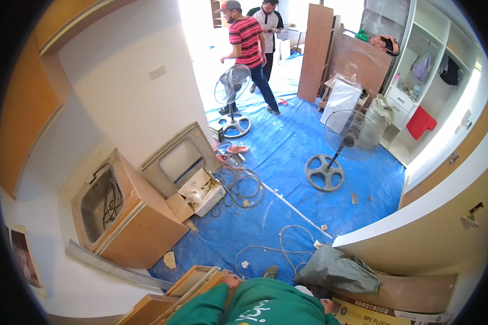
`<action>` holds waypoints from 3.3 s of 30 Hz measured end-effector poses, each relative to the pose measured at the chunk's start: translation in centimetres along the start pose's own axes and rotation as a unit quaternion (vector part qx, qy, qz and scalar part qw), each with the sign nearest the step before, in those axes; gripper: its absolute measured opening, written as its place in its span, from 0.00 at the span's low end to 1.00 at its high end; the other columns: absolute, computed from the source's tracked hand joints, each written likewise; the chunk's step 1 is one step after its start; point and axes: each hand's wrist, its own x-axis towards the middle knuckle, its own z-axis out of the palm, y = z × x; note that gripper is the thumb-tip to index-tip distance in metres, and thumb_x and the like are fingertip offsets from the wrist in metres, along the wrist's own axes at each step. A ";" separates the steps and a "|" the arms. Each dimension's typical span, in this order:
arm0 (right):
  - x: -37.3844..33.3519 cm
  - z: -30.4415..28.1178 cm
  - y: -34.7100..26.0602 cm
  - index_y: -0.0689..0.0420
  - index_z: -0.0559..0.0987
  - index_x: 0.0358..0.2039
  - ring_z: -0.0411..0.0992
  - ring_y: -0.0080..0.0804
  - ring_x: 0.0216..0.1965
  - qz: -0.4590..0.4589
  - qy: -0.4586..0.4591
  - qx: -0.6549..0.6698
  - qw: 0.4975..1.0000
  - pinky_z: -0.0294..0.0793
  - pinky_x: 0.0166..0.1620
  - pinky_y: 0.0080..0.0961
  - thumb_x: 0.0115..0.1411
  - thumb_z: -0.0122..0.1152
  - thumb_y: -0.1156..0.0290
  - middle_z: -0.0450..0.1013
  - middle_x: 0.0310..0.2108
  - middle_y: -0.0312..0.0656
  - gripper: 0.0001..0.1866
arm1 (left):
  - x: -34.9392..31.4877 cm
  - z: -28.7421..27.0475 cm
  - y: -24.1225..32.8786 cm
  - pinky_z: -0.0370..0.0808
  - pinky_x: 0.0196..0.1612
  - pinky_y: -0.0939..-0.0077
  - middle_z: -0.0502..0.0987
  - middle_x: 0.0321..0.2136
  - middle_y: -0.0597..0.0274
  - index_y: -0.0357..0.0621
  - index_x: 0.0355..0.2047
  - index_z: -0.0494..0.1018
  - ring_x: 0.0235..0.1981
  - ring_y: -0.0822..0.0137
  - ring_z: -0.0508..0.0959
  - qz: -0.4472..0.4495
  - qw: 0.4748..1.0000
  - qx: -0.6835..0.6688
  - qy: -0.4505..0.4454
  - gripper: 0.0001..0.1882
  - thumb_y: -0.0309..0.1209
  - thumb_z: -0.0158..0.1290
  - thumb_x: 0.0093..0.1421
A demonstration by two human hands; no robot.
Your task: The person organizes various cables by pulling them from a ceiling area, gathering them by hand, and coiling a length of grey cable.
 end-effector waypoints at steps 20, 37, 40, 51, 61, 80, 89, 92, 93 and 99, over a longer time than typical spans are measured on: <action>-3.7 -0.8 -2.1 0.61 0.79 0.28 0.73 0.32 0.27 -0.004 -0.035 0.039 0.999 0.71 0.36 0.28 0.55 0.58 0.61 0.76 0.24 0.45 0.14 | 3.9 -0.1 -0.7 0.72 0.33 0.64 0.77 0.24 0.50 0.42 0.23 0.76 0.28 0.57 0.76 0.090 0.995 -0.023 0.033 0.11 0.37 0.54 0.50; 1.0 -1.0 -4.4 0.62 0.79 0.33 0.75 0.35 0.35 0.024 -0.149 -0.060 0.987 0.72 0.40 0.29 0.54 0.58 0.64 0.77 0.32 0.47 0.14 | -4.8 1.9 -4.1 0.74 0.30 0.73 0.78 0.22 0.59 0.36 0.29 0.77 0.24 0.69 0.77 -0.176 0.955 -0.240 -0.015 0.12 0.34 0.56 0.50; 3.5 -0.2 -4.9 0.62 0.79 0.33 0.75 0.35 0.35 0.031 -0.142 -0.046 0.988 0.72 0.40 0.29 0.54 0.58 0.64 0.77 0.32 0.47 0.14 | -4.2 0.8 -2.9 0.74 0.31 0.74 0.78 0.23 0.58 0.35 0.30 0.77 0.26 0.69 0.77 -0.113 0.978 -0.174 -0.020 0.12 0.33 0.56 0.51; 17.7 0.8 -14.1 0.61 0.79 0.36 0.75 0.36 0.36 0.030 -0.221 -0.085 0.971 0.72 0.41 0.29 0.53 0.60 0.64 0.77 0.34 0.47 0.15 | 8.4 -4.3 10.5 0.72 0.26 0.76 0.75 0.21 0.62 0.37 0.33 0.74 0.22 0.71 0.74 -0.151 0.940 -0.305 0.029 0.10 0.31 0.52 0.55; 38.9 1.8 -23.9 0.62 0.78 0.37 0.75 0.37 0.37 0.043 -0.174 -0.030 0.983 0.72 0.41 0.30 0.52 0.60 0.64 0.77 0.33 0.47 0.16 | 32.0 -13.6 26.4 0.72 0.23 0.75 0.75 0.21 0.60 0.37 0.29 0.75 0.21 0.71 0.75 -0.117 0.958 -0.262 -0.012 0.11 0.34 0.55 0.53; 75.6 17.4 -68.1 0.61 0.79 0.29 0.68 0.20 0.24 -0.155 -0.349 -0.043 0.923 0.67 0.27 0.21 0.59 0.54 0.66 0.73 0.22 0.35 0.12 | 50.5 -22.8 38.5 0.73 0.44 0.59 0.77 0.32 0.46 0.43 0.27 0.80 0.36 0.48 0.77 -0.206 0.973 -0.063 0.081 0.16 0.41 0.57 0.40; 92.3 27.8 -90.6 0.59 0.74 0.33 0.69 0.26 0.24 -0.169 -0.448 -0.108 0.871 0.68 0.25 0.24 0.60 0.52 0.59 0.72 0.27 0.38 0.14 | 72.8 -47.3 56.5 0.72 0.37 0.59 0.77 0.26 0.48 0.41 0.29 0.75 0.30 0.52 0.77 -0.054 0.834 -0.373 0.404 0.15 0.42 0.55 0.50; 95.2 30.5 -98.8 0.59 0.73 0.33 0.68 0.27 0.24 -0.143 -0.462 -0.126 0.866 0.67 0.24 0.23 0.59 0.53 0.59 0.71 0.28 0.37 0.14 | 74.4 -49.6 58.8 0.73 0.36 0.59 0.77 0.26 0.49 0.42 0.29 0.76 0.30 0.54 0.77 -0.071 0.777 -0.360 0.511 0.16 0.43 0.55 0.51; 96.9 31.7 -100.6 0.58 0.73 0.33 0.68 0.26 0.24 -0.148 -0.485 -0.129 0.852 0.66 0.24 0.23 0.59 0.53 0.60 0.71 0.27 0.37 0.13 | 74.8 -49.8 59.3 0.73 0.36 0.59 0.77 0.26 0.49 0.42 0.28 0.76 0.30 0.54 0.77 -0.074 0.762 -0.375 0.523 0.16 0.43 0.55 0.51; 107.6 40.8 -110.3 0.59 0.74 0.29 0.65 0.23 0.21 -0.442 -0.522 -0.281 0.674 0.64 0.22 0.21 0.57 0.53 0.66 0.68 0.21 0.35 0.09 | 73.5 -42.0 58.9 0.74 0.35 0.67 0.79 0.28 0.55 0.43 0.31 0.78 0.30 0.62 0.78 -0.264 0.636 -0.485 0.539 0.15 0.41 0.56 0.52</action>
